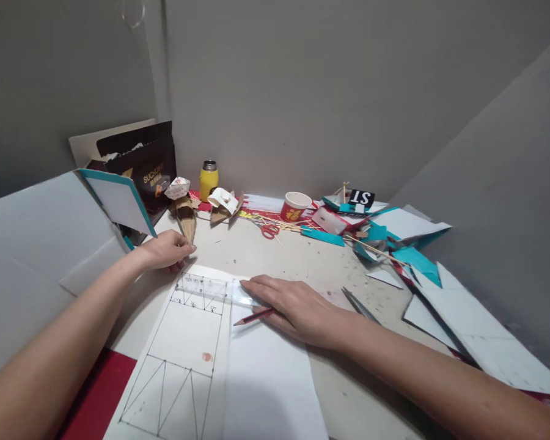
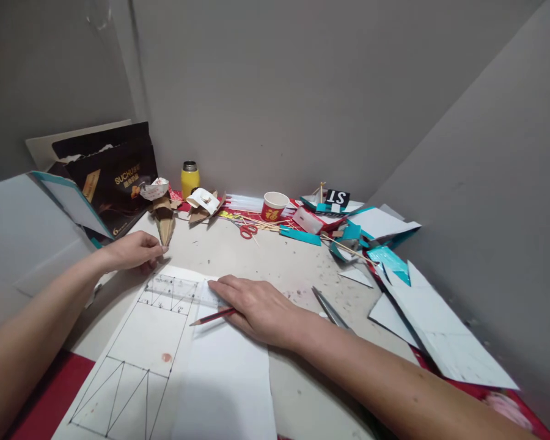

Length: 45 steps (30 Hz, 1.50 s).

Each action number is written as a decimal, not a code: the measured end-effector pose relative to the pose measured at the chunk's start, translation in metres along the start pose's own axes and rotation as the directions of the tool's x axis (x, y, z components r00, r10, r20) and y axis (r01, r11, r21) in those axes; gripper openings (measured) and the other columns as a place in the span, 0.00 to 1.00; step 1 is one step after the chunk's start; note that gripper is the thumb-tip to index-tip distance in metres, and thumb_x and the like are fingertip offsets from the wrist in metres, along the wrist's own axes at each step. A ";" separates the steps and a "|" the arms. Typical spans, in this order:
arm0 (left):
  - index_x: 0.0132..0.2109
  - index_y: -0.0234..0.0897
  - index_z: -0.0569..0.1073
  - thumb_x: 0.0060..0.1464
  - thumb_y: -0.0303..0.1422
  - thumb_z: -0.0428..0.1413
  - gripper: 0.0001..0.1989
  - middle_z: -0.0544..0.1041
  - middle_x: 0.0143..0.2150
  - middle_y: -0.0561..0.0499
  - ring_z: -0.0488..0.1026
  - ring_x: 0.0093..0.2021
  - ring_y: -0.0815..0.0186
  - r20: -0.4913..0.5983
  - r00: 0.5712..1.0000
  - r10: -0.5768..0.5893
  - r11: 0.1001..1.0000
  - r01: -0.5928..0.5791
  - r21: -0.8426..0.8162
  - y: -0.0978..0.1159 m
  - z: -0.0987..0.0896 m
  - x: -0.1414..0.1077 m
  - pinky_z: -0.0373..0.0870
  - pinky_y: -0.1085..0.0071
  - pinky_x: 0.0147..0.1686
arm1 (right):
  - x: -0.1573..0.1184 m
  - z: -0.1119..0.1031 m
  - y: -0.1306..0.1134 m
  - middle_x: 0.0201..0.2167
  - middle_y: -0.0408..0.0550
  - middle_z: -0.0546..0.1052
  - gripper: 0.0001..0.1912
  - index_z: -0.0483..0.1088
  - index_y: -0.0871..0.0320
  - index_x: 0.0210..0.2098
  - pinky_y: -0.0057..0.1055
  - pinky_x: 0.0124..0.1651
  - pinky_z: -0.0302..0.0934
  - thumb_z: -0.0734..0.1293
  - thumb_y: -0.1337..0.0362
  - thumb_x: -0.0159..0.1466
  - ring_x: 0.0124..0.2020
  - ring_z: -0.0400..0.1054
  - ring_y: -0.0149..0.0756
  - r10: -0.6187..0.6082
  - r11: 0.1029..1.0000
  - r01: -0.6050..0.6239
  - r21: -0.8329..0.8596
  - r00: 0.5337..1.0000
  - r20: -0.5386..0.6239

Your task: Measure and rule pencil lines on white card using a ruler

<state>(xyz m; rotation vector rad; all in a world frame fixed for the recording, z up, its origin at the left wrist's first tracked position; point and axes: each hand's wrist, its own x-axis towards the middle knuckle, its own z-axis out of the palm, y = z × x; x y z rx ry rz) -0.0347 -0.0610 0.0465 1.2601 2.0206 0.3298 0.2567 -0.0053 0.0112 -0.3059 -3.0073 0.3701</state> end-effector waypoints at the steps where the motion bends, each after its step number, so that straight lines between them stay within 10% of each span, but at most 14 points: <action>1: 0.46 0.34 0.72 0.62 0.43 0.53 0.16 0.76 0.39 0.51 0.74 0.33 0.68 0.015 1.000 0.004 1.000 -0.005 0.026 0.000 0.000 0.001 0.74 0.66 0.33 | 0.001 0.002 0.002 0.56 0.60 0.71 0.23 0.59 0.62 0.63 0.43 0.50 0.69 0.57 0.64 0.70 0.52 0.70 0.45 -0.004 1.000 0.004 -0.006 1.000 -0.003; 12: 0.38 0.36 0.73 0.62 0.47 0.51 0.18 0.75 0.34 0.52 0.73 0.33 0.66 -0.144 0.980 0.138 0.878 -0.053 0.476 0.019 -0.002 -0.019 0.71 0.63 0.38 | -0.042 0.003 -0.008 0.62 0.65 0.66 0.30 0.60 0.63 0.63 0.48 0.50 0.71 0.64 0.56 0.66 0.58 0.67 0.53 0.079 0.965 -0.133 -0.226 0.969 -0.234; 20: 0.48 0.34 0.73 0.62 0.37 0.45 0.16 0.77 0.46 0.40 0.74 0.45 0.53 0.081 0.893 0.442 0.641 -0.378 0.668 0.064 0.061 -0.077 0.69 0.60 0.43 | -0.082 0.025 -0.034 0.60 0.61 0.69 0.24 0.66 0.63 0.60 0.46 0.56 0.68 0.61 0.58 0.69 0.62 0.63 0.51 -0.004 0.982 -0.014 -0.187 0.996 -0.094; 27: 0.66 0.23 0.57 0.63 0.41 0.46 0.32 0.60 0.67 0.27 0.56 0.66 0.38 0.165 0.907 0.388 0.559 -0.374 0.740 0.047 0.098 -0.083 0.65 0.46 0.56 | -0.096 0.015 -0.035 0.61 0.63 0.69 0.23 0.68 0.64 0.59 0.46 0.55 0.68 0.60 0.59 0.69 0.62 0.63 0.53 0.049 0.978 -0.055 -0.202 0.998 -0.037; 45: 0.69 0.30 0.53 0.63 0.46 0.44 0.34 0.51 0.70 0.32 0.48 0.70 0.42 0.088 0.925 0.369 0.589 -0.306 0.748 0.014 0.097 -0.090 0.56 0.47 0.63 | -0.122 0.006 -0.028 0.55 0.56 0.75 0.19 0.70 0.59 0.56 0.41 0.53 0.70 0.61 0.60 0.68 0.56 0.70 0.45 0.193 0.975 -0.202 -0.095 0.976 -0.099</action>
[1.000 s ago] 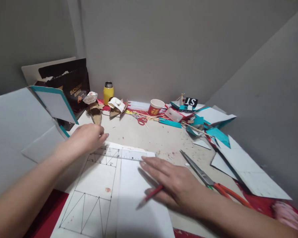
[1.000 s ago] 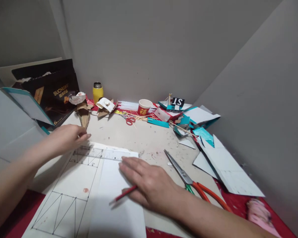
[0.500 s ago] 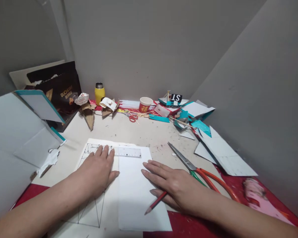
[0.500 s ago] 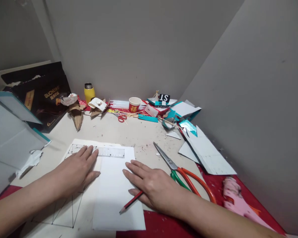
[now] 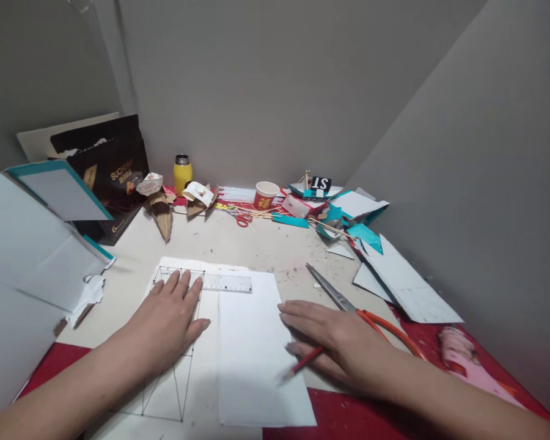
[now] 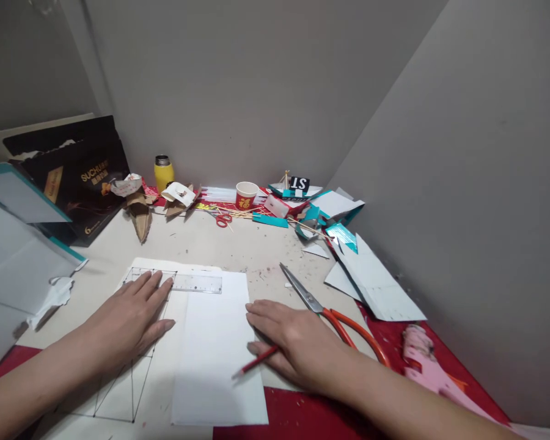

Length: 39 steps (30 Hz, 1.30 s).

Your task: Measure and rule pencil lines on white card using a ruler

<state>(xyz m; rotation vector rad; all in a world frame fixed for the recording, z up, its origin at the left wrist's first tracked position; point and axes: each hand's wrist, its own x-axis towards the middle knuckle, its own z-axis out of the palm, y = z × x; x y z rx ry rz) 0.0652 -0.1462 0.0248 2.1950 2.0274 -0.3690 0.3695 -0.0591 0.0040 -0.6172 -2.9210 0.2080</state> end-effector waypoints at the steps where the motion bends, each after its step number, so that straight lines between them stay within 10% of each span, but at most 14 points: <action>1: 0.69 0.29 0.53 0.63 0.46 0.44 0.34 0.51 0.70 0.31 0.48 0.70 0.42 -0.006 1.000 0.004 1.000 -0.004 -0.001 0.000 0.000 0.000 0.56 0.47 0.62 | 0.008 -0.003 0.003 0.52 0.55 0.77 0.17 0.71 0.57 0.53 0.41 0.51 0.70 0.61 0.59 0.68 0.52 0.73 0.44 0.055 0.998 -0.055 0.034 0.998 -0.004; 6: 0.69 0.29 0.54 0.63 0.46 0.44 0.34 0.51 0.70 0.31 0.49 0.69 0.42 -0.034 0.999 0.017 1.000 -0.018 -0.013 -0.002 0.003 -0.001 0.57 0.46 0.62 | 0.062 -0.013 0.027 0.60 0.61 0.68 0.30 0.62 0.59 0.61 0.50 0.56 0.61 0.67 0.56 0.62 0.58 0.65 0.54 0.349 0.923 -0.357 0.141 0.934 0.080; 13: 0.69 0.30 0.54 0.62 0.43 0.46 0.33 0.51 0.70 0.32 0.49 0.69 0.42 -0.035 0.999 -0.005 0.999 0.004 -0.032 0.001 0.003 -0.002 0.57 0.45 0.62 | 0.093 -0.017 0.039 0.32 0.45 0.76 0.16 0.71 0.59 0.39 0.29 0.32 0.61 0.68 0.52 0.60 0.32 0.69 0.36 0.268 0.883 -0.368 0.293 0.906 0.329; 18: 0.69 0.29 0.52 0.63 0.42 0.46 0.34 0.49 0.70 0.31 0.47 0.69 0.41 -0.006 1.000 -0.013 1.000 0.013 -0.016 0.003 0.000 -0.002 0.57 0.45 0.62 | 0.088 -0.038 0.052 0.31 0.44 0.76 0.18 0.72 0.59 0.36 0.27 0.31 0.61 0.62 0.50 0.65 0.31 0.69 0.34 0.219 0.854 -0.386 0.350 0.875 0.431; 23: 0.69 0.30 0.53 0.63 0.43 0.45 0.33 0.48 0.70 0.32 0.47 0.69 0.42 0.013 1.000 -0.007 1.000 0.007 -0.008 0.003 0.000 -0.002 0.55 0.46 0.63 | 0.071 -0.054 0.094 0.28 0.48 0.76 0.17 0.73 0.58 0.32 0.31 0.30 0.64 0.61 0.53 0.65 0.29 0.70 0.38 0.378 0.875 -0.453 0.171 0.860 0.343; 28: 0.69 0.29 0.53 0.64 0.44 0.44 0.33 0.48 0.70 0.32 0.47 0.70 0.43 0.009 1.000 0.001 1.000 -0.001 -0.022 0.002 0.003 -0.002 0.55 0.47 0.63 | 0.067 -0.043 0.103 0.39 0.61 0.76 0.15 0.74 0.59 0.41 0.47 0.36 0.66 0.60 0.58 0.64 0.38 0.72 0.54 0.529 0.848 -0.528 -0.032 0.849 0.013; 31: 0.70 0.31 0.52 0.64 0.45 0.43 0.33 0.50 0.70 0.32 0.48 0.70 0.44 -0.005 1.000 0.005 1.000 -0.006 -0.028 0.002 0.006 -0.002 0.55 0.47 0.63 | 0.080 -0.028 0.066 0.50 0.55 0.75 0.16 0.71 0.54 0.50 0.46 0.45 0.67 0.60 0.56 0.66 0.47 0.71 0.49 0.372 0.927 -0.375 -0.024 0.925 -0.080; 33: 0.70 0.33 0.50 0.64 0.45 0.43 0.33 0.50 0.71 0.33 0.47 0.70 0.44 -0.016 1.000 0.007 0.999 -0.008 -0.032 0.003 0.008 -0.002 0.54 0.46 0.63 | 0.093 -0.017 0.034 0.50 0.54 0.74 0.16 0.69 0.55 0.52 0.39 0.43 0.68 0.60 0.60 0.67 0.44 0.73 0.42 0.066 0.997 -0.063 0.037 0.995 -0.077; 39: 0.70 0.31 0.49 0.64 0.45 0.43 0.34 0.46 0.71 0.35 0.45 0.70 0.46 -0.005 1.000 0.010 0.999 -0.010 -0.052 0.005 0.013 0.001 0.52 0.47 0.65 | 0.124 0.011 -0.006 0.48 0.56 0.75 0.18 0.66 0.57 0.56 0.34 0.37 0.68 0.62 0.59 0.68 0.40 0.74 0.40 -0.153 0.988 0.153 0.015 0.988 0.033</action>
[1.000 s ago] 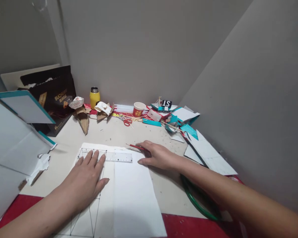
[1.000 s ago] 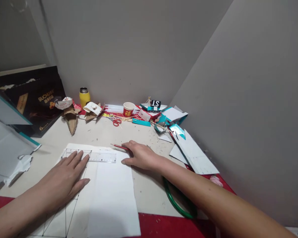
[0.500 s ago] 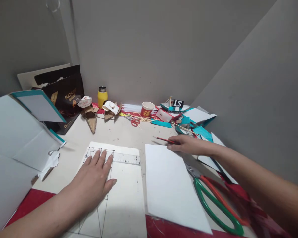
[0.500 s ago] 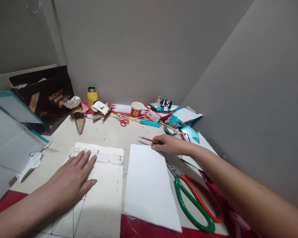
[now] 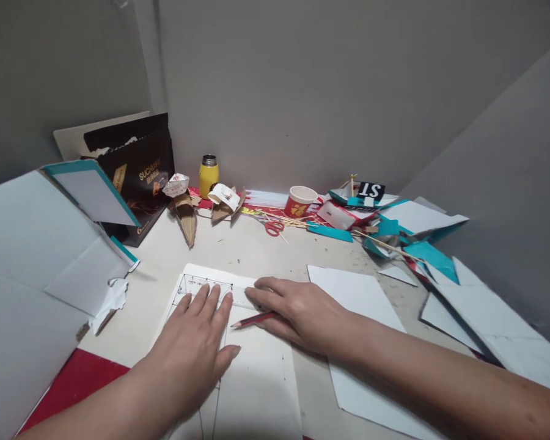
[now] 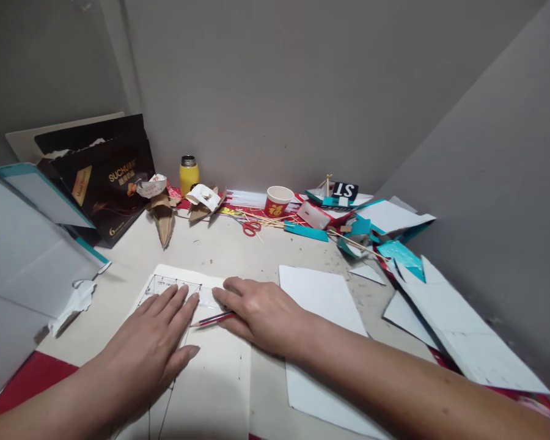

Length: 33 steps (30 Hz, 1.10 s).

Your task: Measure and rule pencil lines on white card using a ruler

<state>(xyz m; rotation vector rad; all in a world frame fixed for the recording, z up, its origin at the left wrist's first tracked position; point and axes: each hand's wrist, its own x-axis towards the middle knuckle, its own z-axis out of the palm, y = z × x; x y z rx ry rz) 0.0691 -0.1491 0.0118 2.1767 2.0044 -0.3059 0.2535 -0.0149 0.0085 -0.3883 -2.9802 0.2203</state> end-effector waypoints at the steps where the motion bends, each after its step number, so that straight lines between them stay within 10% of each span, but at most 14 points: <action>1: 0.70 0.31 0.49 0.64 0.45 0.43 0.34 0.45 0.71 0.36 0.44 0.70 0.46 0.006 1.000 0.002 1.000 -0.002 -0.005 -0.001 0.000 0.001 0.51 0.47 0.65 | 0.002 0.003 0.002 0.47 0.56 0.75 0.18 0.67 0.57 0.55 0.34 0.37 0.68 0.61 0.59 0.69 0.39 0.73 0.39 0.001 1.000 -0.001 -0.004 1.000 0.010; 33: 0.69 0.31 0.55 0.60 0.47 0.49 0.36 0.49 0.71 0.33 0.47 0.70 0.43 0.061 0.998 0.016 0.999 -0.014 -0.030 -0.005 -0.001 0.015 0.53 0.43 0.63 | 0.007 0.012 0.017 0.44 0.55 0.72 0.18 0.68 0.56 0.55 0.32 0.32 0.62 0.55 0.61 0.72 0.32 0.69 0.36 0.016 1.000 -0.016 -0.013 1.000 0.000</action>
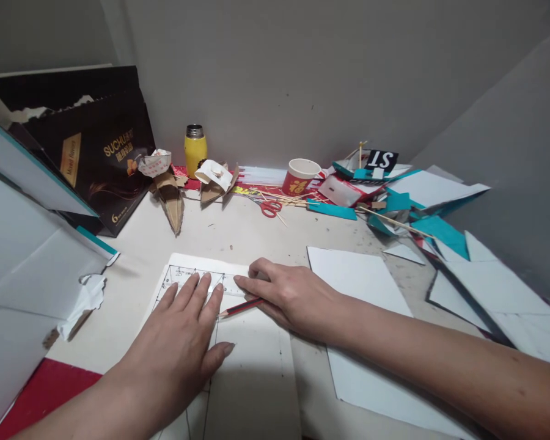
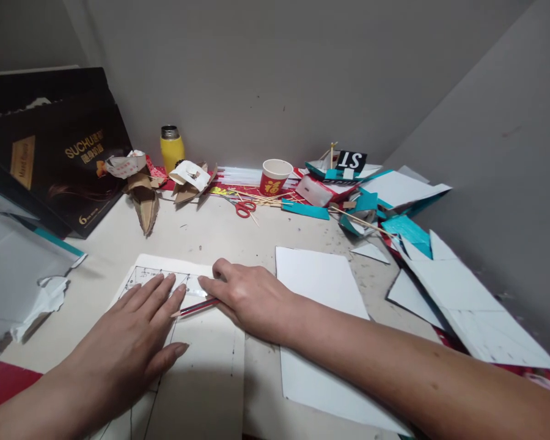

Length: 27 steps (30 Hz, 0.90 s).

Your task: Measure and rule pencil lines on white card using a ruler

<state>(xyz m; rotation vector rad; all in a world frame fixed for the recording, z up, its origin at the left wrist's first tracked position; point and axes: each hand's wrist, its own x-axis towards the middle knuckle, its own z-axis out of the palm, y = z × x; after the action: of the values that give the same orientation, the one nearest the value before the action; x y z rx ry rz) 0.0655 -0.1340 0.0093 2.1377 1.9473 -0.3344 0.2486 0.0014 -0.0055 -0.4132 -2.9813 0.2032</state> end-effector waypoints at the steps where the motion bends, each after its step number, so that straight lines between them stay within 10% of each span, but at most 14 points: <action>1: 0.69 0.31 0.55 0.60 0.46 0.49 0.35 0.49 0.71 0.32 0.48 0.70 0.43 -0.015 1.000 0.001 1.000 -0.001 -0.002 0.000 0.001 -0.001 0.54 0.43 0.63 | 0.000 0.000 0.000 0.44 0.55 0.72 0.18 0.68 0.56 0.56 0.32 0.32 0.62 0.56 0.61 0.71 0.32 0.69 0.36 0.003 1.000 -0.003 0.001 1.000 0.006; 12: 0.64 0.23 0.63 0.58 0.41 0.51 0.32 0.58 0.66 0.26 0.57 0.65 0.39 -0.150 0.988 0.042 0.988 -0.018 0.154 0.003 0.011 -0.007 0.62 0.43 0.58 | 0.000 -0.001 -0.001 0.45 0.55 0.72 0.17 0.69 0.56 0.55 0.32 0.33 0.62 0.57 0.61 0.71 0.34 0.69 0.37 0.018 1.000 -0.018 0.022 1.000 0.020; 17: 0.52 0.14 0.74 0.50 0.34 0.54 0.27 0.69 0.55 0.19 0.71 0.54 0.34 -0.400 0.900 0.173 0.942 -0.033 0.335 0.009 0.023 -0.020 0.74 0.45 0.47 | 0.000 -0.002 -0.001 0.45 0.55 0.72 0.17 0.70 0.56 0.54 0.31 0.32 0.61 0.57 0.61 0.71 0.33 0.68 0.36 0.023 0.999 -0.023 0.025 1.000 0.017; 27: 0.36 0.28 0.81 0.56 0.34 0.52 0.15 0.82 0.37 0.33 0.80 0.37 0.47 -0.444 0.876 0.187 0.966 -0.083 0.243 0.011 0.010 -0.024 0.79 0.52 0.39 | 0.000 -0.001 -0.001 0.45 0.56 0.72 0.17 0.69 0.56 0.55 0.32 0.32 0.61 0.57 0.61 0.71 0.33 0.69 0.36 0.020 1.000 -0.021 0.021 1.000 0.024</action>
<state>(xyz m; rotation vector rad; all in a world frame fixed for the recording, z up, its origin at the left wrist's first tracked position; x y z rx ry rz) 0.0740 -0.1607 0.0071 2.6848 2.0542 -0.0009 0.2488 0.0008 -0.0048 -0.4420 -2.9964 0.2437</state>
